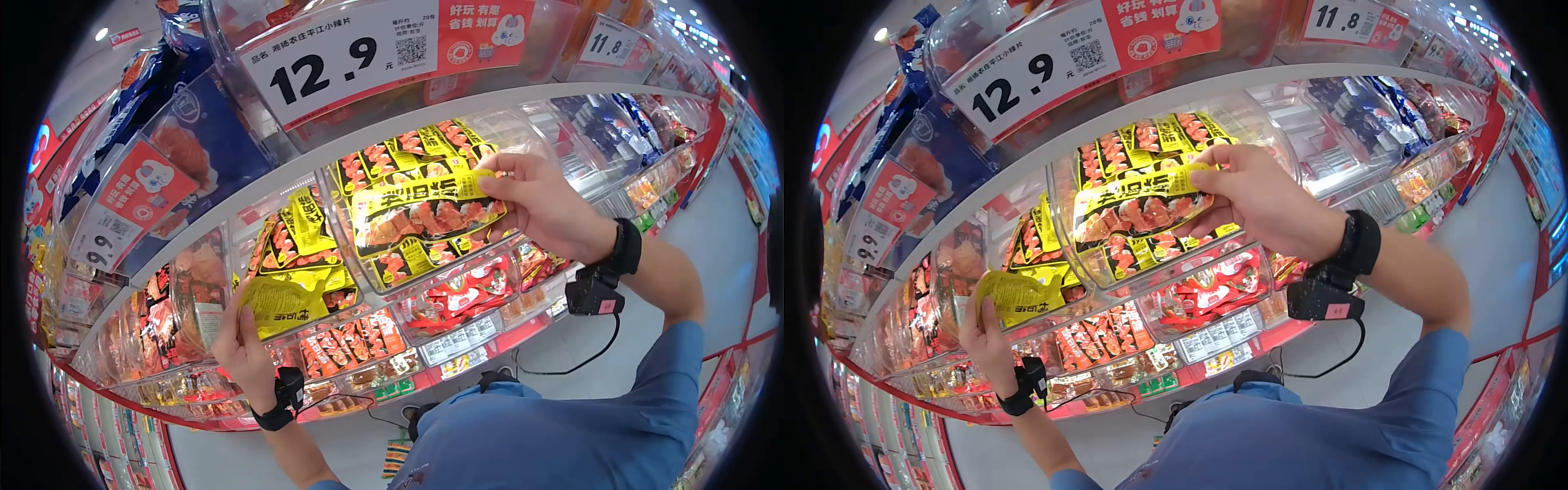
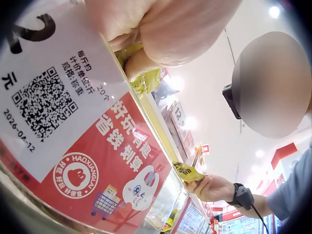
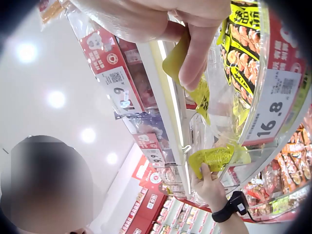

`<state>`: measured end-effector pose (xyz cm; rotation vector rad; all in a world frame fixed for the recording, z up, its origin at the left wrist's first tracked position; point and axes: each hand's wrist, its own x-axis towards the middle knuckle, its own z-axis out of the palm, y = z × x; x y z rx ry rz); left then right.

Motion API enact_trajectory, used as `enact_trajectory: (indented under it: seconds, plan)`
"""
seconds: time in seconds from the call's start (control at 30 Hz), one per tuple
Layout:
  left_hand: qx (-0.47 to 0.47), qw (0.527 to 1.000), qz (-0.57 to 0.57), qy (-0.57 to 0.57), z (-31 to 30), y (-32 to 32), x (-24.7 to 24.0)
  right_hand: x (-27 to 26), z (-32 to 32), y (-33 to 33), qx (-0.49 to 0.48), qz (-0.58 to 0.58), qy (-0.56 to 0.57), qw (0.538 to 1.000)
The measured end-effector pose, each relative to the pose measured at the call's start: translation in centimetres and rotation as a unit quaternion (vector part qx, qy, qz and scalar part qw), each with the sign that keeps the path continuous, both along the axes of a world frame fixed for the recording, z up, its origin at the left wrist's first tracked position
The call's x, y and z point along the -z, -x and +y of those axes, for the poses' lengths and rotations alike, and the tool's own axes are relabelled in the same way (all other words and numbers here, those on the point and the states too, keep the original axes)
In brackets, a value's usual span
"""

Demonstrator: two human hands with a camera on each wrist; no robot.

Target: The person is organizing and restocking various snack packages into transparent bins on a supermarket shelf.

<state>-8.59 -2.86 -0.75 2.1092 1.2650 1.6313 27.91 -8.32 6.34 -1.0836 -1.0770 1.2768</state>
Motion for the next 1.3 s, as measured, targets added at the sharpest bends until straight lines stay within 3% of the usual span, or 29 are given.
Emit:
enact_trajectory:
  seconds: [0.2, 0.43, 0.47, 0.5, 0.53, 0.63, 0.7, 0.73, 0.77, 0.8, 0.9, 1.3]
  plan:
    - [0.003, 0.999, 0.002, -0.032, 0.2, -0.4, 0.1, 0.7, -0.4, -0.7, 0.071, 0.087, -0.086, 0.99]
    - [0.008, 0.999, -0.014, -0.03, 0.2, -0.3, 0.2, 0.7, 5.6, -0.3, 0.15, 0.105, -0.148, 0.972]
    - [0.009, 1.0, -0.017, -0.024, 0.1, -0.2, 0.2, 0.9, 6.2, -1.1, 0.158, -0.236, -0.22, 0.933]
    - [0.007, 1.0, -0.011, -0.022, 0.1, -0.1, 0.2, 1.2, 6.5, -2.3, 0.148, -0.548, -0.266, 0.779]
    - [0.005, 1.0, -0.007, -0.019, 0.1, 0.1, 0.3, 1.6, 7.1, -3.4, 0.121, -0.792, -0.279, 0.529]
    - [0.016, 0.999, -0.01, -0.038, 0.2, 0.0, 0.3, 4.3, 11.0, -5.0, 0.14, -0.623, -0.462, 0.616]
    - [0.019, 0.998, -0.01, -0.053, 0.4, -0.1, 0.3, 3.0, 9.0, -5.3, 0.138, -0.736, -0.465, 0.472]
    - [0.017, 0.998, -0.007, -0.059, 0.4, -0.2, 0.4, 2.9, 8.8, -4.3, 0.174, -0.52, -0.397, 0.736]
    - [0.015, 0.998, -0.003, -0.065, 0.5, -0.2, 0.4, 2.8, 9.2, -2.8, 0.19, -0.241, -0.279, 0.91]
    - [0.013, 0.998, 0.003, -0.058, 0.4, -0.2, 0.2, 2.8, 9.4, -2.1, 0.183, 0.068, -0.126, 0.973]
    - [0.01, 0.999, 0.012, -0.039, 0.2, -0.3, -0.1, 3.0, 9.5, -3.9, 0.135, 0.004, -0.091, 0.987]
    - [0.013, 1.0, 0.002, 0.0, 0.3, 0.5, 0.7, 2.1, 11.3, -4.7, 0.114, -0.044, -0.021, 0.992]
